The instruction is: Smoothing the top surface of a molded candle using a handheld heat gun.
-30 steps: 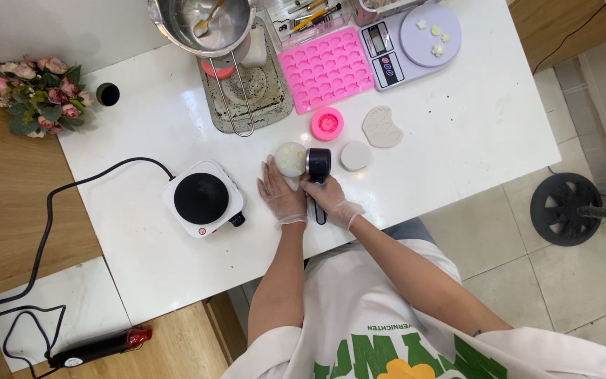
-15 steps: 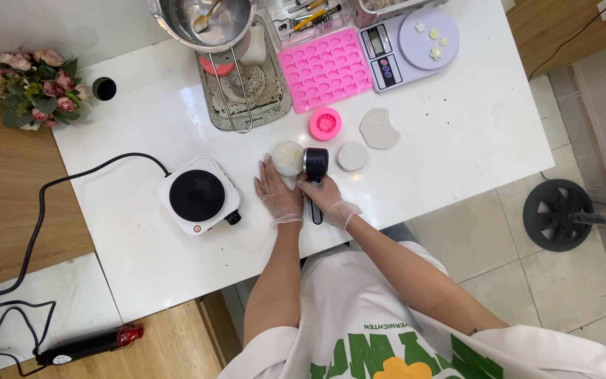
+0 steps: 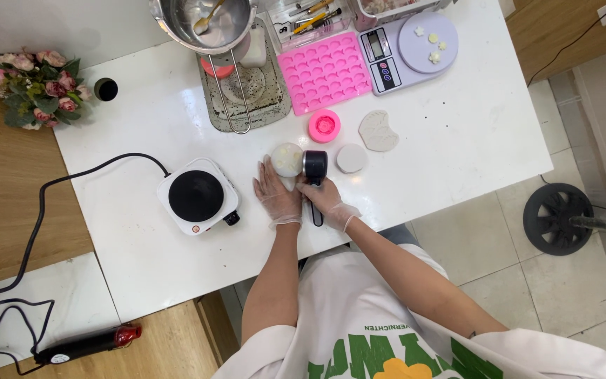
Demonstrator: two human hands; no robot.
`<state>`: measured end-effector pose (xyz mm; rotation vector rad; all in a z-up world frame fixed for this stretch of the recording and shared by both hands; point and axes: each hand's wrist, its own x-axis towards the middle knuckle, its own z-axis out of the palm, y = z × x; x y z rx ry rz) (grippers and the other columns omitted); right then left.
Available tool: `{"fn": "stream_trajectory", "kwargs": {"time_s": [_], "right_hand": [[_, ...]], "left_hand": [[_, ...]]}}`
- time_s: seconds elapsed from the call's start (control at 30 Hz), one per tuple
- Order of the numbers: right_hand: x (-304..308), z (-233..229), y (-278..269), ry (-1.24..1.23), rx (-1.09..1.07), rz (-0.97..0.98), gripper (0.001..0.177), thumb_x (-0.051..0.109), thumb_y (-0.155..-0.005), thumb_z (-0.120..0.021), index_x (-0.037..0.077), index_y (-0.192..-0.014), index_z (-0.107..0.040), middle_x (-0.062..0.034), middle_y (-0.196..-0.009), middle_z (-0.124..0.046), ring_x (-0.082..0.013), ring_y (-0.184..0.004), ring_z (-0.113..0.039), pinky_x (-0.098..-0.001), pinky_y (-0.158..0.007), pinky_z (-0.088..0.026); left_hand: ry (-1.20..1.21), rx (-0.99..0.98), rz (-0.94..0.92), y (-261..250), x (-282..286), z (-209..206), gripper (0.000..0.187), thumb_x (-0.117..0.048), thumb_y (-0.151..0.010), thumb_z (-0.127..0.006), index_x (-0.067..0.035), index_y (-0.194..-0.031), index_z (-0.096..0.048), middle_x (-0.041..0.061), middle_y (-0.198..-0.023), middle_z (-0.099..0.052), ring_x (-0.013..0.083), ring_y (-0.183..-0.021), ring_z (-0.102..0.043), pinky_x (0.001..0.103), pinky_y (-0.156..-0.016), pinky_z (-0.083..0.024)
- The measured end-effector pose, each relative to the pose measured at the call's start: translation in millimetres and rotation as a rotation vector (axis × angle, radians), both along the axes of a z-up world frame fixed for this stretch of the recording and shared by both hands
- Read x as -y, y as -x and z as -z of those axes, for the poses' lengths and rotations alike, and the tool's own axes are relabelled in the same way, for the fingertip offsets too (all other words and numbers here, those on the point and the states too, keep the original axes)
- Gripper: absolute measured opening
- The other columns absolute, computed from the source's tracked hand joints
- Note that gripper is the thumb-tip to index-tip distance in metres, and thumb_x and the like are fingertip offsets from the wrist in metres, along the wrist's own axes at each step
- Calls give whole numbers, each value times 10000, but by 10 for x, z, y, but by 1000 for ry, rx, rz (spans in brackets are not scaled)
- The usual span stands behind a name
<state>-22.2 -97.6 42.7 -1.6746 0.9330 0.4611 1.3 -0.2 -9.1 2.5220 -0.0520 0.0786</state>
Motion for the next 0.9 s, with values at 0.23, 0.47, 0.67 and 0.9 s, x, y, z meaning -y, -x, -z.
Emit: {"fn": "stream_trajectory", "kwargs": {"time_s": [0.23, 0.47, 0.67, 0.9], "right_hand": [[22, 13, 16, -8, 7, 12, 532, 557, -703, -786, 118, -987, -694, -98, -875, -747, -296, -913, -732, -435, -870, -540], [3, 133, -4, 1, -21, -14, 607, 565, -709, -788, 92, -1077, -689, -147, -1014, -742, -342, -1041, -705, -454, -917, -538], [-37, 110, -21, 15, -36, 14, 587, 584, -697, -794, 141, -1070, -693, -112, -1014, -743, -316, -1046, -707, -433, -904, -547], [-23, 83, -13, 36, -38, 12, 561, 581, -686, -794, 137, -1015, -702, -100, -939, -754, -306, -1028, -712, -429, -923, -536]], "left_hand": [[4, 20, 11, 8, 3, -2, 1071, -412, -745, -849, -114, -1584, -254, 90, -1634, -376, 269, -1525, -317, 517, -1267, -118], [2, 6, -3, 5, -10, 42, 1067, -428, -773, -833, -124, -1601, -233, 74, -1647, -356, 256, -1535, -298, 501, -1275, -103], [29, -8, 5, 3, -4, -27, 1055, -393, -777, -833, -130, -1603, -231, 88, -1637, -370, 269, -1531, -302, 507, -1273, -102], [25, -24, 3, 6, -1, -25, 1065, -387, -783, -835, -140, -1614, -217, 80, -1643, -359, 263, -1537, -287, 494, -1272, -87]]}}
